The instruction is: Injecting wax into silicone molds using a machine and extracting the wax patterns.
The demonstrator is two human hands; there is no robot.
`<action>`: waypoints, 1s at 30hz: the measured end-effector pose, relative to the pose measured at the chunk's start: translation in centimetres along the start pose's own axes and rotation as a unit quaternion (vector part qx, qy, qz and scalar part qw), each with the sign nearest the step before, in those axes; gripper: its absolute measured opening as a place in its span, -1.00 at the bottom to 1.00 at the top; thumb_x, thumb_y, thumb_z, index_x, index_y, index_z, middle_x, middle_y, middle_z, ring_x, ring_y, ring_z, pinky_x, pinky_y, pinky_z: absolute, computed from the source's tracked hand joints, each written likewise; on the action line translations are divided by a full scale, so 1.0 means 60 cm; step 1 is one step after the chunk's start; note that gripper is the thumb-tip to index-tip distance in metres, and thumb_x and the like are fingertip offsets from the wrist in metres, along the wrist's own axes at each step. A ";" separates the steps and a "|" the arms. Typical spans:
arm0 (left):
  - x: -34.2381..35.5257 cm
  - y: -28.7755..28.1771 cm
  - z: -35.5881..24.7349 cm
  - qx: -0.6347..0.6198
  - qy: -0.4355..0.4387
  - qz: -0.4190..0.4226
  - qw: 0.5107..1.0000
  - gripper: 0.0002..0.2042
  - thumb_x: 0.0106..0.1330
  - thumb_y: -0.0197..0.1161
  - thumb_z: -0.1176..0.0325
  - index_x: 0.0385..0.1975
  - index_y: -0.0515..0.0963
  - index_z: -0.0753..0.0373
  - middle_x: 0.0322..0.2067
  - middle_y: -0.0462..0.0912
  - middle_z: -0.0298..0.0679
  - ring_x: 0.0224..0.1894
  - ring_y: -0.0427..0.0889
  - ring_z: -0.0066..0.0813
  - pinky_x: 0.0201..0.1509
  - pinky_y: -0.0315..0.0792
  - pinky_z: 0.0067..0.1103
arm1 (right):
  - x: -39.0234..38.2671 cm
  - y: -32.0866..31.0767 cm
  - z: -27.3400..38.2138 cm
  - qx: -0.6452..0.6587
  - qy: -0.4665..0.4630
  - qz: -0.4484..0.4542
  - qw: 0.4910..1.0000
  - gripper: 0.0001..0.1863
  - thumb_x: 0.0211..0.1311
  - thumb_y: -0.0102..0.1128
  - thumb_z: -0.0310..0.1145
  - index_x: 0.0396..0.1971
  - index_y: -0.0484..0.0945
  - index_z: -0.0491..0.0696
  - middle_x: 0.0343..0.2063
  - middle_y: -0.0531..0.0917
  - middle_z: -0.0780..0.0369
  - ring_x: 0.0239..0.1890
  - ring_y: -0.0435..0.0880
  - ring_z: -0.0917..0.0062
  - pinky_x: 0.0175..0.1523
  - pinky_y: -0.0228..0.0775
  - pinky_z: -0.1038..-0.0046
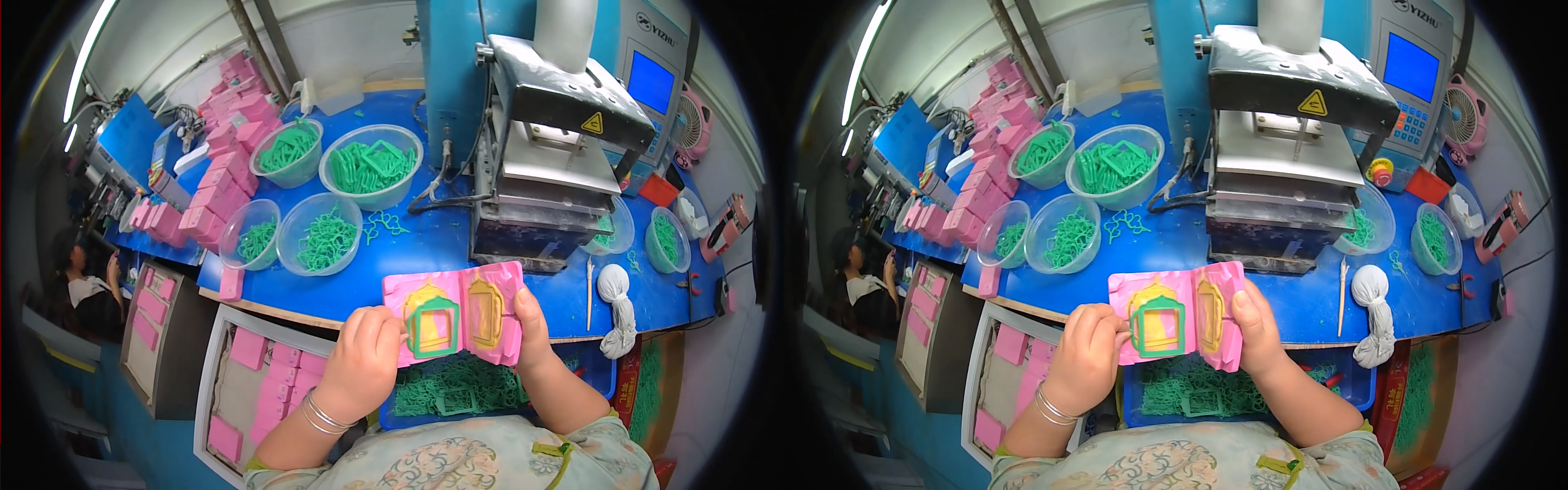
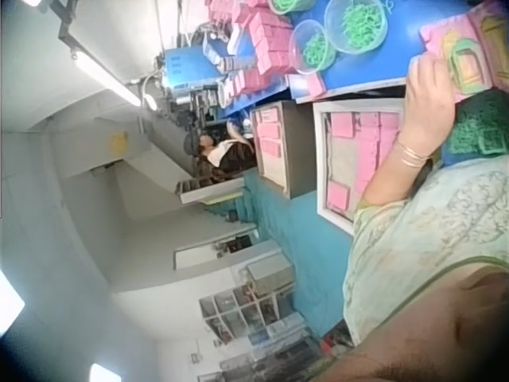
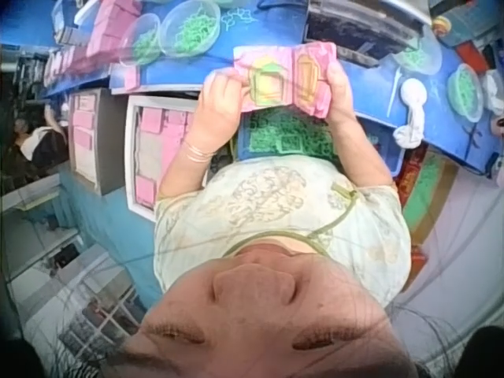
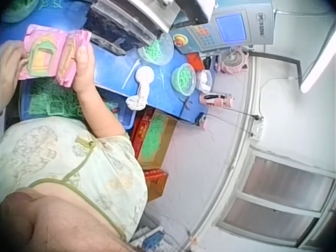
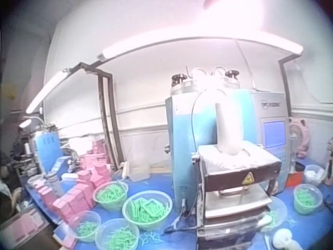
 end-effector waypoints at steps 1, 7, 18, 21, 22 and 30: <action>0.004 -0.009 -0.002 -0.022 0.015 -0.011 1.000 -0.79 -0.05 0.24 0.61 -0.41 0.38 0.37 -0.41 0.41 -0.09 -0.37 0.43 -0.18 -0.29 0.35 -0.41 | -0.002 0.003 0.008 -0.001 -0.003 0.003 1.000 -0.33 0.18 -0.07 0.09 0.04 0.25 -0.22 -0.11 0.45 0.15 -0.10 0.46 0.52 -0.03 0.32 0.47; -0.007 -0.031 0.000 -0.593 -0.184 -0.143 0.771 -0.88 0.17 0.19 0.45 -0.36 0.39 0.25 -0.48 0.49 -0.20 -0.49 0.44 -0.45 -0.42 0.34 -0.61 | -0.001 -0.006 0.006 0.008 0.015 0.006 1.000 -0.34 0.14 -0.05 0.12 0.02 0.25 -0.16 -0.24 0.48 0.18 -0.28 0.49 0.58 -0.18 0.39 0.50; -0.017 -0.008 0.039 -0.821 -0.298 -0.195 0.447 -0.90 0.27 0.04 0.51 -0.26 0.43 0.21 -0.40 0.40 -0.24 -0.43 0.33 -0.56 -0.43 0.29 -0.71 | -0.008 -0.023 -0.009 0.140 -0.005 0.018 0.990 -0.34 0.18 -0.11 0.11 0.09 0.23 -0.13 -0.09 0.48 0.17 -0.09 0.52 0.48 -0.01 0.39 0.44; -0.018 -0.004 0.041 -0.820 -0.301 -0.200 0.444 -0.91 0.27 0.03 0.51 -0.26 0.43 0.21 -0.40 0.40 -0.23 -0.43 0.33 -0.56 -0.43 0.29 -0.71 | -0.009 -0.027 -0.013 0.129 -0.011 0.039 0.991 -0.31 0.16 -0.10 0.13 0.09 0.23 -0.14 -0.08 0.48 0.17 -0.09 0.51 0.48 0.00 0.38 0.45; -0.017 -0.002 0.043 -0.821 -0.303 -0.202 0.440 -0.91 0.27 0.03 0.51 -0.26 0.42 0.21 -0.40 0.40 -0.23 -0.43 0.33 -0.56 -0.43 0.29 -0.71 | -0.010 -0.028 -0.013 0.126 -0.010 0.037 0.991 -0.31 0.16 -0.10 0.14 0.09 0.23 -0.14 -0.08 0.48 0.17 -0.09 0.51 0.48 -0.01 0.37 0.46; 0.012 -0.010 0.085 -0.734 -0.342 -0.203 0.550 -0.90 0.27 0.00 0.54 -0.26 0.36 0.22 -0.41 0.40 -0.24 -0.43 0.37 -0.54 -0.43 0.32 -0.68 | -0.013 -0.035 -0.010 0.128 -0.002 0.031 0.991 -0.27 0.14 -0.10 0.17 0.09 0.23 -0.15 -0.09 0.48 0.17 -0.08 0.51 0.48 -0.01 0.37 0.46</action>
Point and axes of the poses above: each hand's wrist, its own x-axis towards the middle knuckle, its own y-axis out of the palm, z = x × y, the point moved 1 cm from there along x, towards the middle knuckle
